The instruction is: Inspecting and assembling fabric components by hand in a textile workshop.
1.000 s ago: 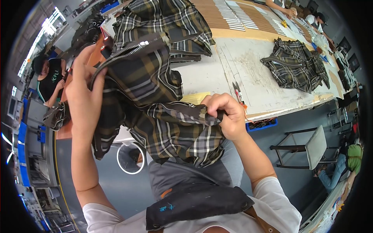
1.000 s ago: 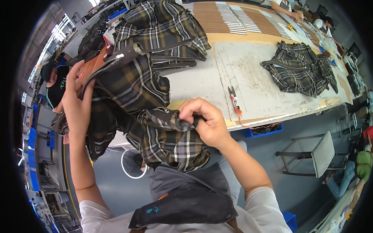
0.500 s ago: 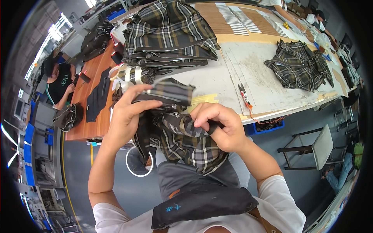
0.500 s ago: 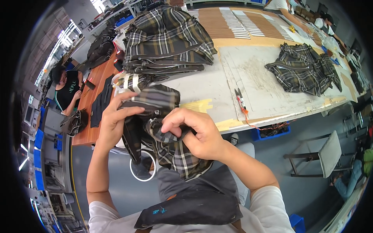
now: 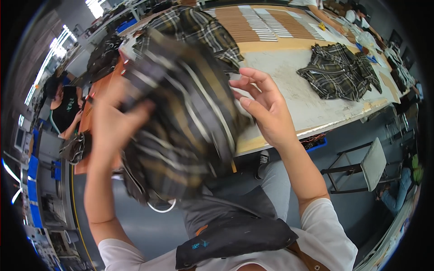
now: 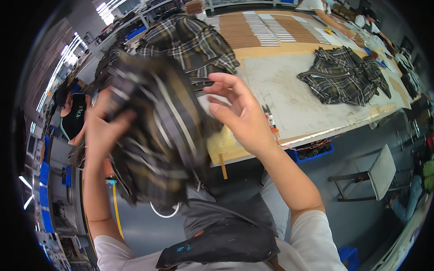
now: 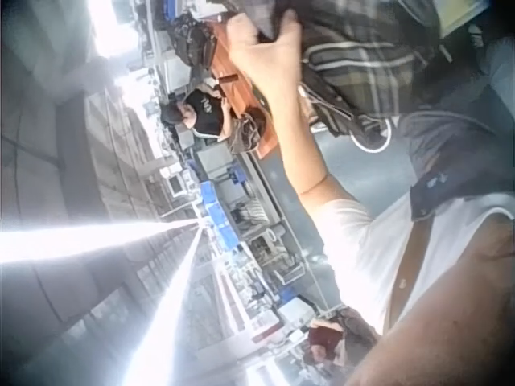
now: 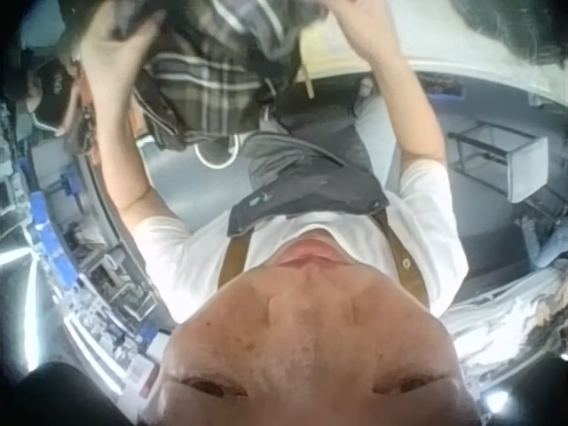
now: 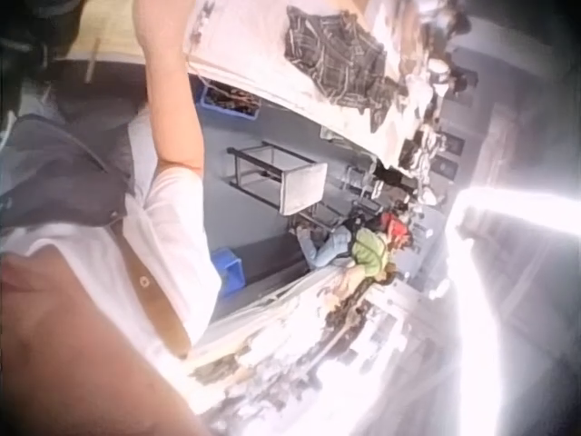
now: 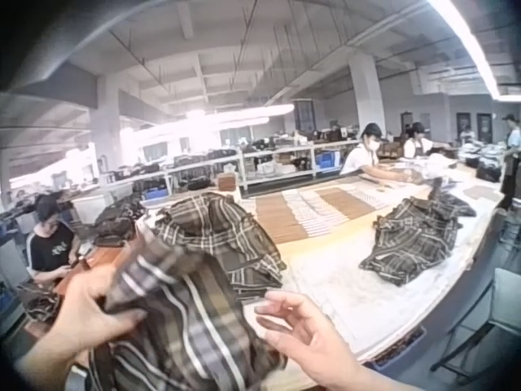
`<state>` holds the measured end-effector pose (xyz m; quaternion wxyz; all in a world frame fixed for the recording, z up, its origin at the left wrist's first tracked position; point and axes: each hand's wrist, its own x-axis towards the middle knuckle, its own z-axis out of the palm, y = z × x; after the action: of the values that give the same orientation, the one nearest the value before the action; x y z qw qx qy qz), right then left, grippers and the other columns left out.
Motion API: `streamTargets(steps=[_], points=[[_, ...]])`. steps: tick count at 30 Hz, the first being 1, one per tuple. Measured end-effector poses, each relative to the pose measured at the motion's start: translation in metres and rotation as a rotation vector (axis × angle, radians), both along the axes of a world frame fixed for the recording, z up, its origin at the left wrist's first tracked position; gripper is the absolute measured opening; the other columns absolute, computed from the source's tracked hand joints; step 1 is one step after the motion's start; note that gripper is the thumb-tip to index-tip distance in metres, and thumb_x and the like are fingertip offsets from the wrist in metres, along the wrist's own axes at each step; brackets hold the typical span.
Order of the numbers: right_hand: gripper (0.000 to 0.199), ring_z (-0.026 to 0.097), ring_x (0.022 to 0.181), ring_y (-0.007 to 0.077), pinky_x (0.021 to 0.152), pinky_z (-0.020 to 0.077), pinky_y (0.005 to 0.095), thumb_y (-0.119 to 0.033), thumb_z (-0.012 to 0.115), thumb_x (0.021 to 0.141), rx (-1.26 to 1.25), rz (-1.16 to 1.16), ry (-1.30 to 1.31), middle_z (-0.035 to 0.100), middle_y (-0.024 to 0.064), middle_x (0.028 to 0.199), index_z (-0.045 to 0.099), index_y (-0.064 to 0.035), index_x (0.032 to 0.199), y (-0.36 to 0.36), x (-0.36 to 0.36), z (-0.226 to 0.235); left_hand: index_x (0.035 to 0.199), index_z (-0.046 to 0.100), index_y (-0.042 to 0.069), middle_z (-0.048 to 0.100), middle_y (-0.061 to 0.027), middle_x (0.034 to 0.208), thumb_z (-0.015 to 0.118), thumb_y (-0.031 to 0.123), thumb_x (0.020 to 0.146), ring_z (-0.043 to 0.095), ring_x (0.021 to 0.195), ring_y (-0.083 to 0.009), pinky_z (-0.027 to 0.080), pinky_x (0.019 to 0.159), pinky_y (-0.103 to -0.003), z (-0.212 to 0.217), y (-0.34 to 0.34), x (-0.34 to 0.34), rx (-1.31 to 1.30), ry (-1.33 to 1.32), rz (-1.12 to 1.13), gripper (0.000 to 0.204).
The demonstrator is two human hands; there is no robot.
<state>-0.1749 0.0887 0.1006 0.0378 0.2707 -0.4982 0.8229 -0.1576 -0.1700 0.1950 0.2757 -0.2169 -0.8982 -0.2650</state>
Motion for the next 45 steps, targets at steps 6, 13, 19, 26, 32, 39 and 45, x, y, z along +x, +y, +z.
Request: streamTargets(steps=[6, 13, 19, 26, 32, 39, 45], points=[[0.036, 0.049, 0.103, 0.0158, 0.089, 0.0422, 0.0300, 0.001, 0.054, 0.080, 0.324, -0.362, 0.011, 0.048, 0.0069, 0.105, 0.048, -0.0034, 0.116, 0.079, -0.038, -0.064, 0.116, 0.054, 0.002, 0.064, -0.0140, 0.099, 0.061, 0.005, 0.078, 0.062, 0.091, -0.0219, 0.045, 0.082, -0.030, 0.110, -0.054, -0.112, -0.312, 0.794, 0.286, 0.039], [0.030, 0.050, 0.097, 0.0294, 0.086, 0.0423, 0.0352, -0.004, 0.062, 0.074, 1.083, -0.960, 0.078, 0.050, 0.0139, 0.103, 0.055, -0.0022, 0.103, 0.241, -0.098, -0.121, 0.123, 0.049, 0.030, 0.020, 0.0006, 0.146, 0.051, 0.001, 0.071, 0.014, 0.135, -0.0338, 0.014, 0.093, -0.074, -0.006, 0.011, -0.305, -0.704, 0.389, 0.313, 0.060], [0.046, 0.046, 0.105, 0.0358, 0.087, 0.0404, 0.0388, -0.016, 0.069, 0.070, 1.547, -1.078, 0.073, 0.049, 0.0166, 0.113, 0.053, -0.0039, 0.112, 0.265, -0.172, -0.139, 0.125, 0.042, 0.021, 0.032, -0.0169, 0.137, 0.060, 0.018, 0.067, 0.021, 0.128, -0.0440, 0.023, 0.104, -0.051, -0.162, 0.013, -0.346, -0.574, -0.414, 0.010, 0.061], [0.031, 0.061, 0.078, 0.0334, 0.068, 0.0499, 0.0418, 0.003, 0.054, 0.069, 1.709, -1.090, 0.053, 0.057, 0.0158, 0.096, 0.059, -0.0040, 0.099, 0.284, -0.194, -0.124, 0.131, 0.038, 0.017, 0.030, -0.0205, 0.138, 0.069, 0.027, 0.064, 0.028, 0.126, -0.0394, 0.027, 0.103, -0.045, -0.110, 0.043, -0.299, -0.663, -0.284, 0.034, 0.074], [0.028, 0.060, 0.079, 0.0280, 0.068, 0.0504, 0.0363, 0.000, 0.056, 0.064, 1.176, -1.140, 0.572, 0.059, 0.0112, 0.089, 0.062, -0.0041, 0.091, 0.185, -0.071, -0.019, 0.116, 0.052, -0.004, 0.060, -0.0167, 0.109, 0.055, 0.034, 0.086, 0.059, 0.095, -0.0260, 0.046, 0.083, -0.035, -0.107, 0.134, -0.193, 0.314, -0.777, -0.355, 0.048], [0.038, 0.057, 0.084, 0.0225, 0.069, 0.0482, 0.0335, -0.016, 0.068, 0.065, 0.990, -0.390, 0.714, 0.055, 0.0109, 0.103, 0.058, -0.0022, 0.100, 0.046, 0.063, -0.040, 0.122, 0.047, -0.004, 0.062, -0.0059, 0.095, 0.062, -0.001, 0.077, 0.058, 0.079, -0.0089, 0.047, 0.072, -0.022, -0.105, 0.210, -0.067, 0.624, -1.296, -0.565, 0.047], [0.067, 0.044, 0.112, 0.0286, 0.098, 0.0317, 0.0347, -0.011, 0.074, 0.064, 0.689, -0.598, 0.127, 0.045, 0.0167, 0.120, 0.045, -0.0042, 0.124, 0.118, 0.074, -0.017, 0.118, 0.053, 0.000, 0.061, -0.0079, 0.107, 0.060, 0.001, 0.082, 0.056, 0.095, -0.0123, 0.044, 0.083, -0.026, -0.108, 0.127, 0.021, 0.409, -1.001, -0.880, 0.037]])
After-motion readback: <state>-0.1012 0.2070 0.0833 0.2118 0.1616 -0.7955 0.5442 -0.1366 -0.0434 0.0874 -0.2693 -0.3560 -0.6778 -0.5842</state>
